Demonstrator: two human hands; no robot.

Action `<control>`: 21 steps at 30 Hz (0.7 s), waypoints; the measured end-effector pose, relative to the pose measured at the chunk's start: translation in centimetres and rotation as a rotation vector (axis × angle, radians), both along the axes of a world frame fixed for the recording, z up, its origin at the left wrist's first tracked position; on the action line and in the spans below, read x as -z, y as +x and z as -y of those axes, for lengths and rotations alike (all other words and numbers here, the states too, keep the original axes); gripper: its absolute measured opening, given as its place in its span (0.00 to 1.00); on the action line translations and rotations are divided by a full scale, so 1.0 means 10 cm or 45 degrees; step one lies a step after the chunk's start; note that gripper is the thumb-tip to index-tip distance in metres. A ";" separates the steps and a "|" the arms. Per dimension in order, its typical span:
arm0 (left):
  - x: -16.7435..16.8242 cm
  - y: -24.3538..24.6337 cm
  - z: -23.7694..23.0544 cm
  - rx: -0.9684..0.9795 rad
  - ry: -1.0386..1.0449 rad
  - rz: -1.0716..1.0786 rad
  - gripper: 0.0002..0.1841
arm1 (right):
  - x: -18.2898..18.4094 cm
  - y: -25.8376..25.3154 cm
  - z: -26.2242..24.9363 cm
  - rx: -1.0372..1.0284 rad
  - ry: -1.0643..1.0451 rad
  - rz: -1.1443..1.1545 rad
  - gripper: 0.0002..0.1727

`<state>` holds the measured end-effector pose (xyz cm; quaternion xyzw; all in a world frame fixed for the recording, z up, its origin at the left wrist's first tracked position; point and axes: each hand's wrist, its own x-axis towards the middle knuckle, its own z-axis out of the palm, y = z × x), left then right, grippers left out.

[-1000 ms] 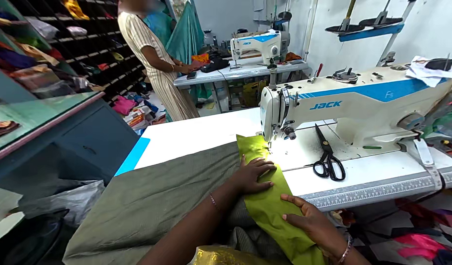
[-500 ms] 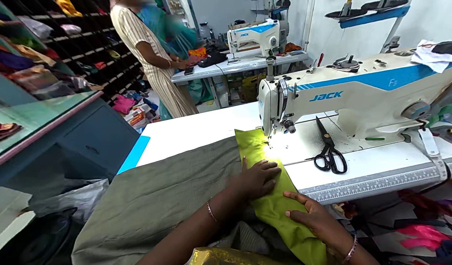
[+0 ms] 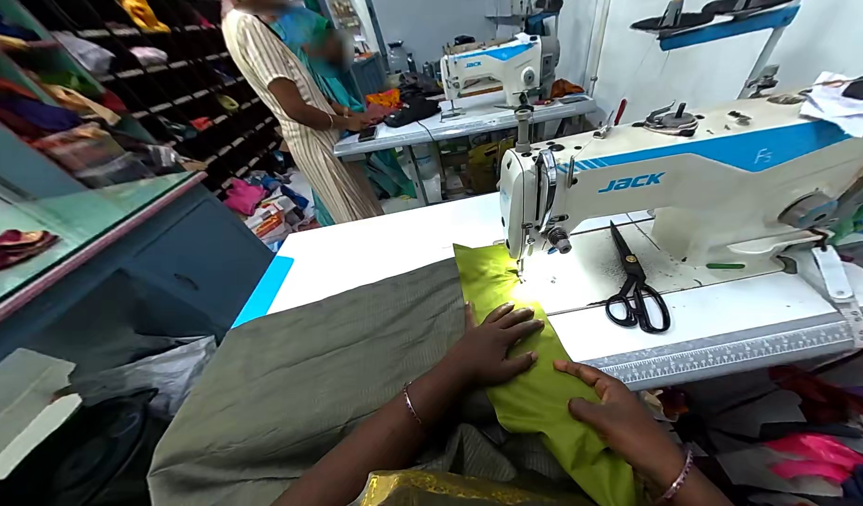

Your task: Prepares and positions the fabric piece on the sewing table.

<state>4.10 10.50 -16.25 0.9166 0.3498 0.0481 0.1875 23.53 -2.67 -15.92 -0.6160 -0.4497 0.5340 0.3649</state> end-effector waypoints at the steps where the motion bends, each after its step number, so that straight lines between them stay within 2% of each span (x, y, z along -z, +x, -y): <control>1: 0.01 0.00 -0.01 0.006 0.008 0.007 0.29 | 0.01 0.00 -0.01 -0.003 -0.004 0.006 0.31; 9: 0.04 -0.04 -0.23 0.032 0.002 0.057 0.29 | -0.04 0.00 -0.19 -0.026 -0.036 -0.031 0.28; 12: -0.08 -0.06 -0.26 0.044 0.005 0.078 0.28 | -0.08 -0.04 -0.29 -0.022 -0.037 -0.039 0.28; 17: -0.29 0.04 -0.16 -0.064 -0.060 -0.035 0.25 | -0.15 -0.21 -0.31 -0.235 0.067 0.491 0.35; 21: -0.26 0.20 0.04 -0.152 -0.122 -0.104 0.25 | -0.17 -0.26 -0.33 -0.264 0.061 0.542 0.36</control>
